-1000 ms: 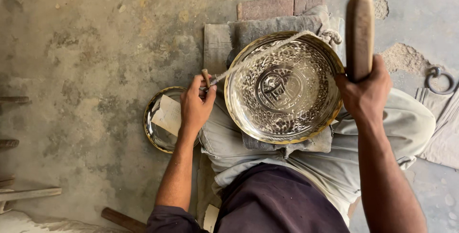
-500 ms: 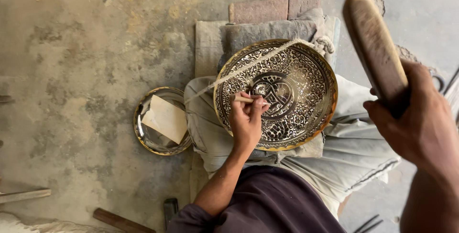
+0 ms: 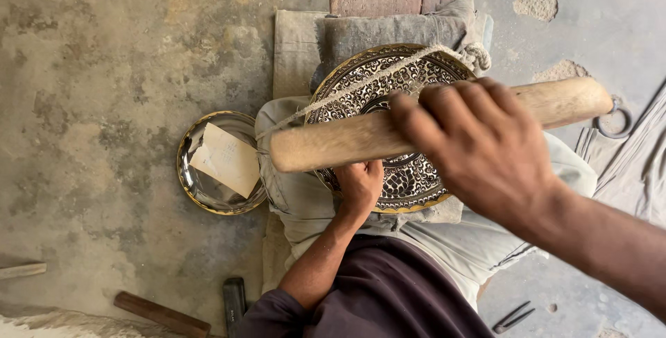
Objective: The person sits on the floor with an engraved brass plate on their lap and hammers a small punch against the plate's surface using a wooden mallet, repositioning the punch by hand between strikes to work the decorative pattern across the plate.
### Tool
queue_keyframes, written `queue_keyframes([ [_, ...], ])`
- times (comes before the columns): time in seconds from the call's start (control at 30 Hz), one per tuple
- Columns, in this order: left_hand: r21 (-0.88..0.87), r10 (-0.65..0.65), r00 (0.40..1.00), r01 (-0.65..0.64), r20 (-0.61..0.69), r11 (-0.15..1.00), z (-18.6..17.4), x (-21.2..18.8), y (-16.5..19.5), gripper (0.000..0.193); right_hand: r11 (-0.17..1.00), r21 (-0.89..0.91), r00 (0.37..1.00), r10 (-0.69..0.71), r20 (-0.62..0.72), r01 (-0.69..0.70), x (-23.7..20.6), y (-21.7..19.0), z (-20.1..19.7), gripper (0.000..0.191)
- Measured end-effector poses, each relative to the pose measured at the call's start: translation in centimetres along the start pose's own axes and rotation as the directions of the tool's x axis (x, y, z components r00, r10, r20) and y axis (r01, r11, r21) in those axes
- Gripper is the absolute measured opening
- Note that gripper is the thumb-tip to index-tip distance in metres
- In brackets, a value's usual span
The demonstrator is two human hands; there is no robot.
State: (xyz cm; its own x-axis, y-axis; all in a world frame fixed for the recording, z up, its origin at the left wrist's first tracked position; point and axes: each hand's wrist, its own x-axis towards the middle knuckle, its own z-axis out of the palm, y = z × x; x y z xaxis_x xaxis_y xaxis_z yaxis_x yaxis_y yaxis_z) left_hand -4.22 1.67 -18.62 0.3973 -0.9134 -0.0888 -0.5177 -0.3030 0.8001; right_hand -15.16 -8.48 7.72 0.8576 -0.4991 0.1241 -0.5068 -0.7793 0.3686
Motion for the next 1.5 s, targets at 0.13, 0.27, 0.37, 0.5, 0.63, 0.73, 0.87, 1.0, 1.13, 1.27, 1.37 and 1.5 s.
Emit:
queue_keyframes([
  [0.13,-0.183,0.294,0.907,-0.358,-0.302,0.916,-0.5,0.7,0.4,0.01,0.889,-0.432,0.984,-0.176,-0.011,0.155,0.1,-0.8,0.4,0.033],
  [0.27,-0.236,0.35,0.896,-0.415,-0.274,0.879,-1.1,1.4,0.8,0.009,0.982,-0.166,0.996,-0.083,0.037,0.088,0.0,-0.9,0.9,0.037],
  [0.37,-0.232,0.206,0.967,-0.237,-0.151,0.943,-1.2,1.7,0.9,0.01,0.945,-0.308,0.991,-0.083,0.102,0.111,-0.1,-0.8,1.1,0.032],
  [0.5,-0.212,0.317,0.924,-0.361,-0.213,0.908,-1.1,1.8,0.6,0.013,0.962,-0.266,0.996,-0.043,0.074,0.061,0.1,-0.5,0.6,0.039],
  [0.63,-0.164,0.349,0.893,-0.404,-0.284,0.9,-0.6,1.4,0.0,0.011,0.998,0.02,0.999,0.051,-0.012,-0.051,0.7,-0.4,-0.1,0.033],
  [0.73,-0.142,0.117,0.99,-0.127,-0.079,0.982,-0.1,1.3,-0.5,0.027,0.938,0.312,0.988,0.143,0.05,-0.152,1.1,-0.5,0.0,0.044],
  [0.87,-0.339,0.164,0.971,-0.215,-0.173,0.916,-0.1,1.3,-0.3,0.017,0.976,-0.207,0.997,-0.063,0.048,0.071,1.0,0.1,0.5,0.034],
  [1.0,-0.166,0.345,0.914,-0.382,-0.215,0.909,-1.3,1.8,0.8,0.01,0.977,-0.204,0.997,-0.043,0.068,0.056,0.3,0.2,1.0,0.036],
  [1.13,-0.308,0.377,0.902,-0.427,-0.208,0.851,-2.2,2.9,1.6,0.014,0.912,-0.394,0.983,-0.044,0.181,0.113,-0.3,0.3,1.1,0.039],
  [1.27,-0.274,0.371,0.911,-0.409,-0.183,0.87,-1.7,2.8,1.1,0.012,0.992,-0.122,0.995,0.032,0.097,-0.02,-0.4,0.3,1.1,0.035],
  [1.37,-0.17,0.416,0.871,-0.466,-0.262,0.868,-0.8,2.1,0.1,0.019,0.991,-0.13,0.993,0.0,0.116,0.015,-0.1,0.2,1.1,0.036],
  [1.5,-0.113,0.242,0.964,-0.254,-0.113,0.961,-0.1,1.5,-0.6,0.025,0.961,0.232,0.988,0.137,0.072,-0.151,0.4,0.0,0.8,0.042],
])
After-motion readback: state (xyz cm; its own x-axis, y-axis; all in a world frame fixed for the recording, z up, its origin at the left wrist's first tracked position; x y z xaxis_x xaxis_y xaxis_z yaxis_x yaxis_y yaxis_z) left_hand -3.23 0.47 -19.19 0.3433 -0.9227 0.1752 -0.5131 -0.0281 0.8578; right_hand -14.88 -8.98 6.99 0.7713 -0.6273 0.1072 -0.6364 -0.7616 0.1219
